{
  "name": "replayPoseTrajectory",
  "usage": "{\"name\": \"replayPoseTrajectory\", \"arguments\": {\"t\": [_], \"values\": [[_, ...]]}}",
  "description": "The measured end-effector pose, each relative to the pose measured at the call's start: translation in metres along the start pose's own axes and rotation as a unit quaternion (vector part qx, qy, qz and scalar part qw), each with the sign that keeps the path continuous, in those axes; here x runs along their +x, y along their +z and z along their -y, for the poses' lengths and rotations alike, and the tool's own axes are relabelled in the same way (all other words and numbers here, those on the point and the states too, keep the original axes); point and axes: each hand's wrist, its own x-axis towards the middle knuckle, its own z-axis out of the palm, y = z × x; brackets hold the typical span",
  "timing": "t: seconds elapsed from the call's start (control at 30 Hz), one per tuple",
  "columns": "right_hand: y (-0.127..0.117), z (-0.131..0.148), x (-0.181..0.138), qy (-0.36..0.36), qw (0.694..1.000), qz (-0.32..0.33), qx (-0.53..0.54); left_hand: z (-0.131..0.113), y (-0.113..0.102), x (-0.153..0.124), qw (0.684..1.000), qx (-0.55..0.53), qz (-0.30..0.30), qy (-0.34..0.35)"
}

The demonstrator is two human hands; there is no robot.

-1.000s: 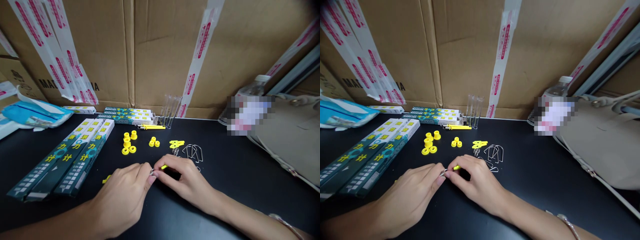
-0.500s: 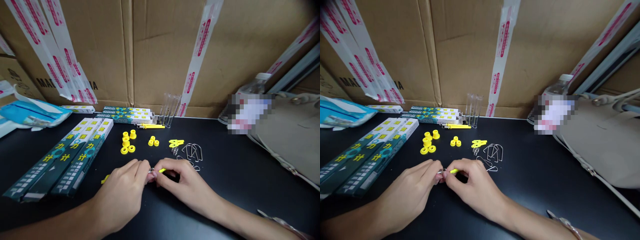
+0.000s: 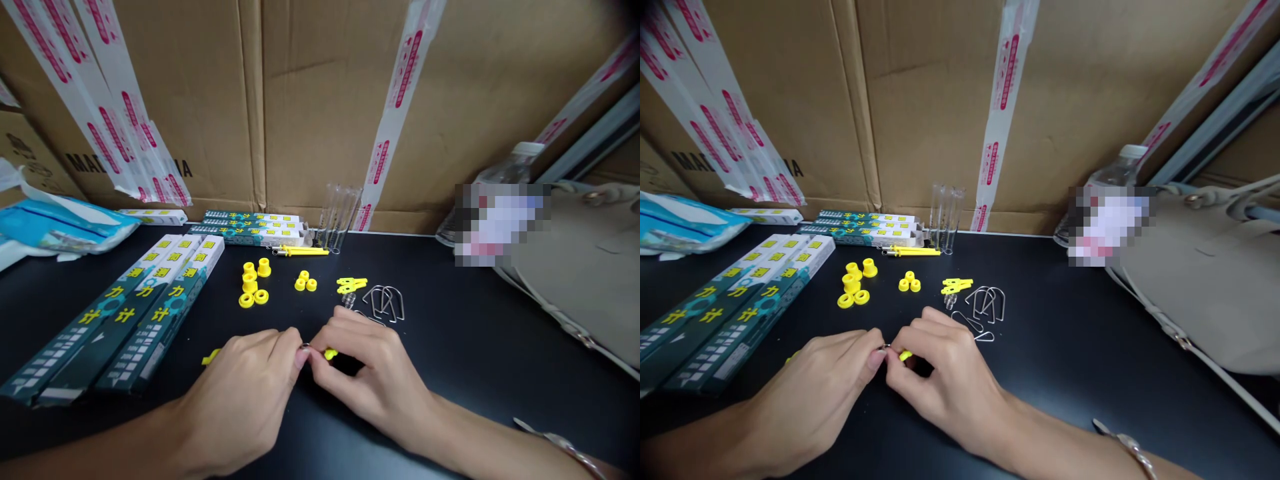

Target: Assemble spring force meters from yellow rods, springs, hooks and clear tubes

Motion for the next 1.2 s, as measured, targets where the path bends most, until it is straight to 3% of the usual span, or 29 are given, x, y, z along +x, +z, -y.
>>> {"name": "replayPoseTrajectory", "arguments": {"t": [0.27,0.43,0.57,0.77,1.2], "values": [[0.001,-0.003,-0.002,-0.059,0.997,-0.004,-0.041,-0.002,0.001,0.003,0.998,0.016,-0.035,-0.048],[-0.001,-0.009,-0.003,-0.082,0.995,0.016,-0.061,-0.004,-0.003,0.006,0.992,-0.052,-0.043,-0.107],[-0.008,-0.014,-0.002,-0.054,0.997,0.061,-0.004,-0.005,-0.005,0.005,0.988,-0.086,-0.06,-0.114],[-0.01,-0.007,-0.004,0.04,0.995,0.064,0.058,-0.005,-0.009,0.005,0.987,-0.09,-0.08,-0.102],[0.0,0.009,-0.009,0.054,0.997,-0.03,0.044,-0.009,-0.01,0.006,0.99,-0.049,-0.088,-0.095]]}}
